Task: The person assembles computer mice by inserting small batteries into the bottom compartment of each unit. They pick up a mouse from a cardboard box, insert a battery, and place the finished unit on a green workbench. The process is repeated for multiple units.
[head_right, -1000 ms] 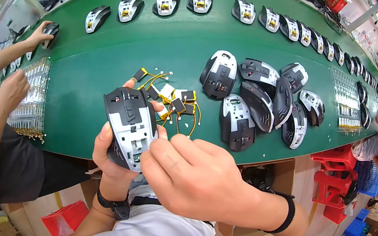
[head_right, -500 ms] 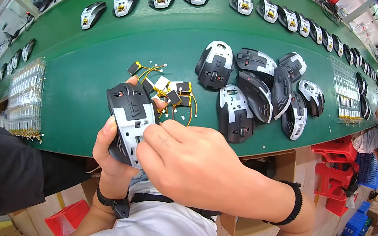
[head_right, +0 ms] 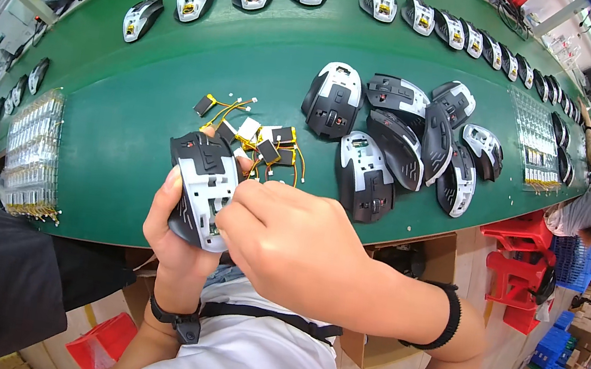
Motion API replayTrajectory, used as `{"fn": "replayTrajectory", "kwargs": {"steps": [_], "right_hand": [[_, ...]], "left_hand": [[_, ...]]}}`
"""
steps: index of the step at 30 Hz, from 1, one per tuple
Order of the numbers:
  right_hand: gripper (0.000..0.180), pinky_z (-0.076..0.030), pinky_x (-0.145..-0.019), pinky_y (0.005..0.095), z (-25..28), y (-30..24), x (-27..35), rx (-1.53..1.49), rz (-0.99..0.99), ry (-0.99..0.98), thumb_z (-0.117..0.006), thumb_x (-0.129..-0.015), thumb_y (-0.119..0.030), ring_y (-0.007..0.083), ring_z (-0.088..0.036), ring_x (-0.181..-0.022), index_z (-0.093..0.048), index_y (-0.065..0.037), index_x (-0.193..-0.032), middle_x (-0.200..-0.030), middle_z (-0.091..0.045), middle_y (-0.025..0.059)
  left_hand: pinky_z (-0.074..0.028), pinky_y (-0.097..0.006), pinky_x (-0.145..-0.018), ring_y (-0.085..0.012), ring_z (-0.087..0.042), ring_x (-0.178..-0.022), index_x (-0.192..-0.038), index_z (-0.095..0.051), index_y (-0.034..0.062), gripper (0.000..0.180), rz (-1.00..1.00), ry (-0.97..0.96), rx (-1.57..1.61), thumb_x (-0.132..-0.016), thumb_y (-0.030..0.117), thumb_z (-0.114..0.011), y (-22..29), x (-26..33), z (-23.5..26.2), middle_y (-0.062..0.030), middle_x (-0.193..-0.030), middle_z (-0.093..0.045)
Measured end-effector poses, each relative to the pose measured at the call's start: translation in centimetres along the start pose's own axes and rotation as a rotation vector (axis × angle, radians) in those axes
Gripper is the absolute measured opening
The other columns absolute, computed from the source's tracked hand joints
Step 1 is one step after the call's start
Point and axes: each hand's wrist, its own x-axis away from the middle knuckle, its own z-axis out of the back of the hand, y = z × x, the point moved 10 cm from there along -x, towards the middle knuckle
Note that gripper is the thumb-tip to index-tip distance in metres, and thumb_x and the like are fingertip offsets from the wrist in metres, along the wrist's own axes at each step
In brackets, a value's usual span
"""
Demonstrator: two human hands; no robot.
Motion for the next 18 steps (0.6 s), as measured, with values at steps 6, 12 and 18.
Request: {"fn": "replayTrajectory", "kwargs": {"steps": [6,12,18], "right_hand": [[0.017,-0.049,-0.050,0.0310,-0.2,-1.3,1.2,-0.010,-0.023,0.101,-0.067,-0.069,-0.002,0.0206,-0.061,-0.064,-0.060,-0.002,-0.085,-0.084,-0.056,0.0076],[0.022,-0.048,-0.047,0.0316,-1.7,-0.4,2.3,-0.060,-0.082,0.087,-0.068,-0.064,-0.001,0.0205,-0.063,-0.063,-0.058,-0.003,-0.083,-0.087,-0.058,0.0095],[0.025,-0.046,-0.047,0.0301,-0.8,-0.5,4.0,-0.095,-0.115,0.178,-0.072,-0.068,0.001,0.0183,-0.062,-0.060,-0.063,-0.002,-0.092,-0.093,-0.060,0.0093]], "left_hand": [[-0.056,-0.042,-0.083,-0.0301,-0.067,-0.093,-0.146,-0.034,0.0082,0.052,0.045,-0.055,0.136,-0.104,0.038,-0.032,-0.1,0.0,-0.1,-0.0192,-0.121,-0.060],[-0.056,-0.037,-0.081,-0.0264,-0.066,-0.091,-0.136,-0.042,0.0040,0.050,0.050,-0.066,0.142,-0.105,0.040,-0.026,-0.6,0.7,-0.7,-0.0164,-0.115,-0.061],[-0.058,-0.039,-0.073,-0.0309,-0.068,-0.083,-0.148,-0.035,0.0083,0.058,0.075,-0.018,0.116,-0.104,0.045,-0.023,-1.5,1.0,-1.1,-0.0216,-0.119,-0.061]]}}
